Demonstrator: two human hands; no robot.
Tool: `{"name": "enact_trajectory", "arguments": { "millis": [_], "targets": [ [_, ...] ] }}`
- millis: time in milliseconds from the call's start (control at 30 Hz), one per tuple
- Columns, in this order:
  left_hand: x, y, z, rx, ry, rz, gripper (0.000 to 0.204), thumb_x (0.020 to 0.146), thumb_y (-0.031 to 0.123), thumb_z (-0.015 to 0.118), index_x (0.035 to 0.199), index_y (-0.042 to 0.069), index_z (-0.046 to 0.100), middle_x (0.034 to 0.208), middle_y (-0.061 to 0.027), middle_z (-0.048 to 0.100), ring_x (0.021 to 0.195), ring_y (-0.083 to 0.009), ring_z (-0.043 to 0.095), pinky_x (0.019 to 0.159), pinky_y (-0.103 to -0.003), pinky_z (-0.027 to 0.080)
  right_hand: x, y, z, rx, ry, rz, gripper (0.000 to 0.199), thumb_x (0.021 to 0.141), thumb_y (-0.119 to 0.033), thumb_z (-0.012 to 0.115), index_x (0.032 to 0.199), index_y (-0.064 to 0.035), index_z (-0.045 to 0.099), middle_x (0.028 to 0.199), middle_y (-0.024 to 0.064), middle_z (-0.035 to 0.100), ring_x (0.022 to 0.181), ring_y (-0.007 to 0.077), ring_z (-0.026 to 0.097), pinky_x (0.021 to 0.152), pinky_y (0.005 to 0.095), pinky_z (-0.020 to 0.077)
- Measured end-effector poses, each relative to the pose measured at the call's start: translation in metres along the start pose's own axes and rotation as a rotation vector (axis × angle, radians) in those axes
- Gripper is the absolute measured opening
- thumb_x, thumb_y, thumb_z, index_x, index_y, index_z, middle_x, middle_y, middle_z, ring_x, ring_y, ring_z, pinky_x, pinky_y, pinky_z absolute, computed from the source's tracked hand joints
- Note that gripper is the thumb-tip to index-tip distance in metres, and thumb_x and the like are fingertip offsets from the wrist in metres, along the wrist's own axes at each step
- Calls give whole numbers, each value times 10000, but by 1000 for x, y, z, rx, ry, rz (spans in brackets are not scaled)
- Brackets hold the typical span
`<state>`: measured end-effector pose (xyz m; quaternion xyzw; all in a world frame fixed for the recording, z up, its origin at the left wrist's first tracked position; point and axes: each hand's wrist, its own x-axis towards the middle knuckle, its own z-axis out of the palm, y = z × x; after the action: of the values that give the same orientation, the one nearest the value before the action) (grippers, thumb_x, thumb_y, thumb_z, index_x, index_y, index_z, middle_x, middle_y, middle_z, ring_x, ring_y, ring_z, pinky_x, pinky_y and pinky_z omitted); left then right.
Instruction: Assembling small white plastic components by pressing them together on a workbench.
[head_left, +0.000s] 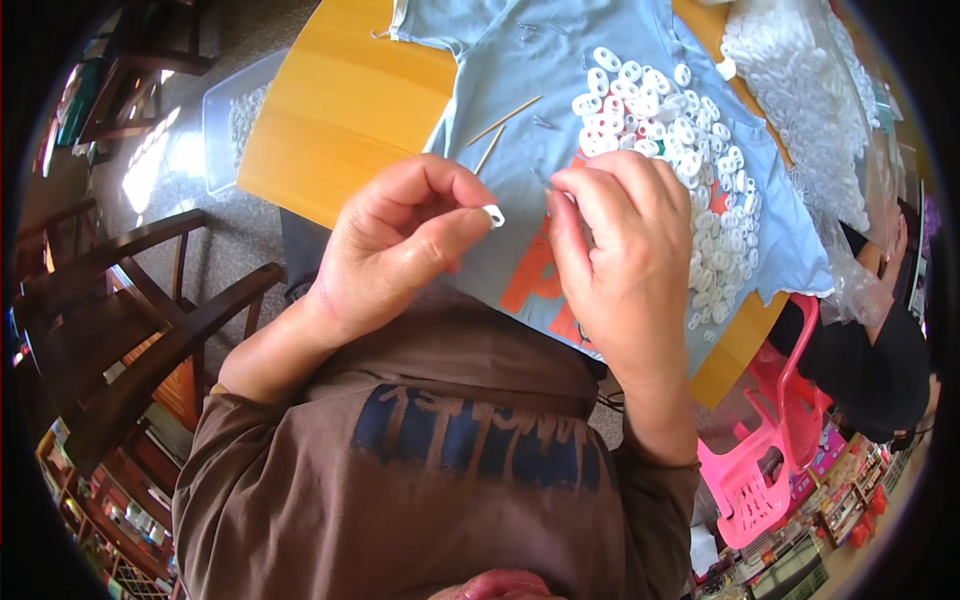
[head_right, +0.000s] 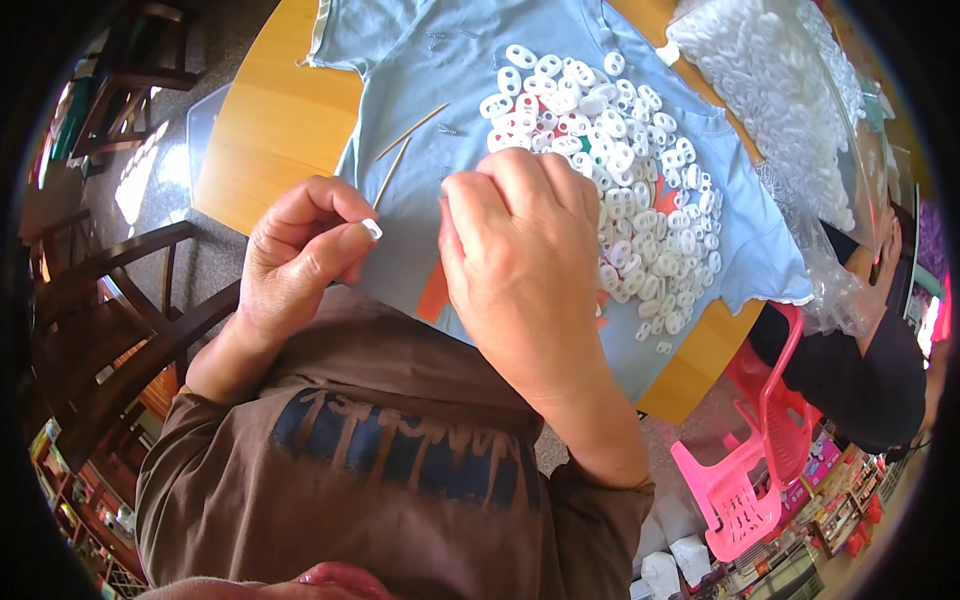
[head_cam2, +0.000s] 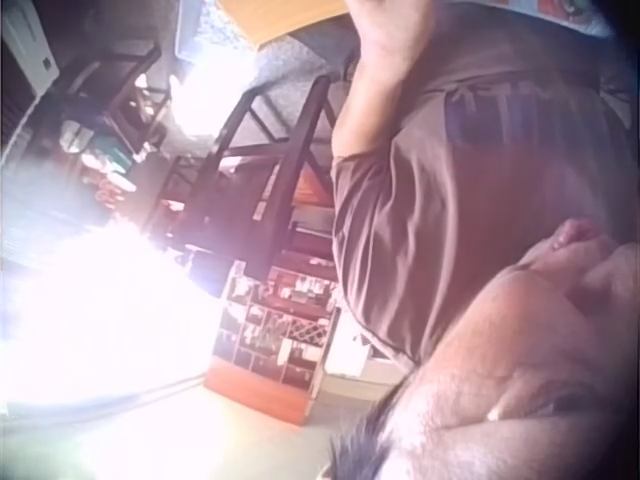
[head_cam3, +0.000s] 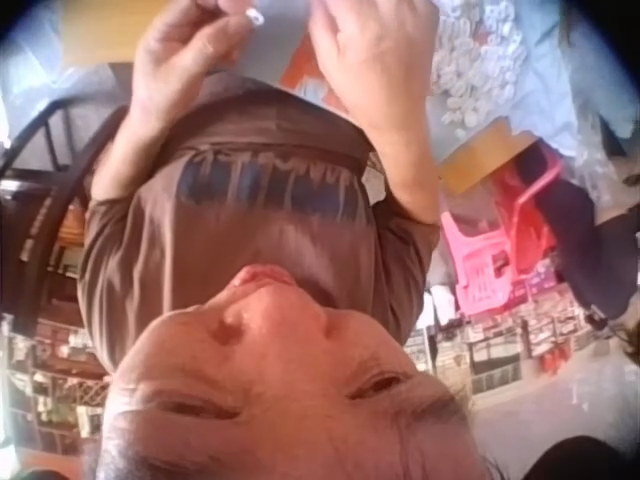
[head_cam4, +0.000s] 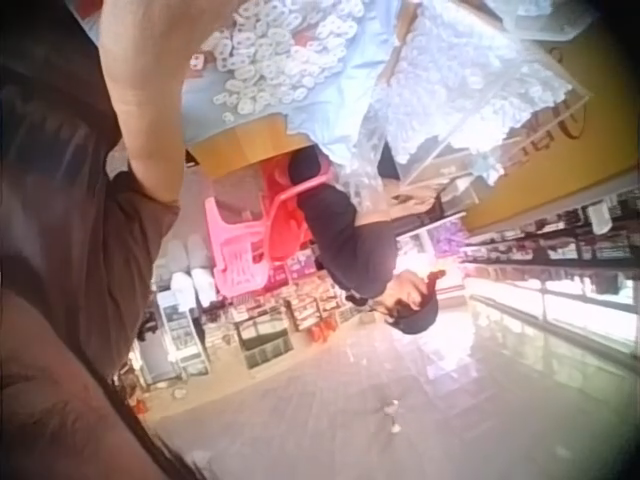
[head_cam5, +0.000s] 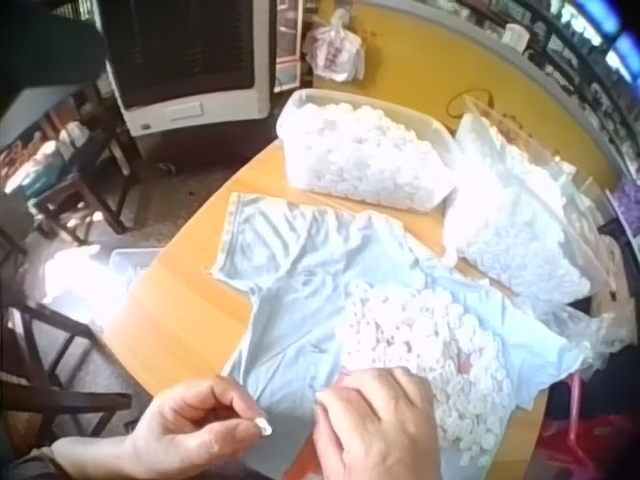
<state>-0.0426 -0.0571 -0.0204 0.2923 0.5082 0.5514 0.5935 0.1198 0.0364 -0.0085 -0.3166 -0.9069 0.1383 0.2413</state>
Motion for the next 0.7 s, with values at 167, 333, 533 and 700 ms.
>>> {"name": "enact_trajectory", "arguments": {
  "millis": [167,333,533,700],
  "targets": [
    [0,-3,-4,28,-86,17,55,838,5,549,886,28,535,824,-5,526,617,-38,468,559,-167,379,24,11,6,-141,14,-87,96,687,-45,605,719,-66,517,757,48,498,734,228,502,672,355,388],
    [0,-8,-7,163,-141,85,54,851,17,546,903,25,534,839,-1,517,638,-27,469,571,-163,385,39,19,14,-148,-26,-145,77,670,-35,587,669,-66,516,707,53,499,712,229,502,660,353,384],
    [1,-12,-8,169,-147,156,81,825,-38,554,893,5,545,832,-17,514,639,-36,462,560,-177,379,43,23,21,-235,-86,-188,77,651,-31,571,641,-68,504,666,49,480,697,215,505,653,346,383],
    [4,-13,-7,202,-99,212,60,789,-14,593,845,5,583,759,-15,544,611,-46,503,536,-194,404,48,28,27,-243,-29,-221,95,648,-43,588,652,-72,498,673,48,483,693,215,510,651,348,388]
  ]
}}
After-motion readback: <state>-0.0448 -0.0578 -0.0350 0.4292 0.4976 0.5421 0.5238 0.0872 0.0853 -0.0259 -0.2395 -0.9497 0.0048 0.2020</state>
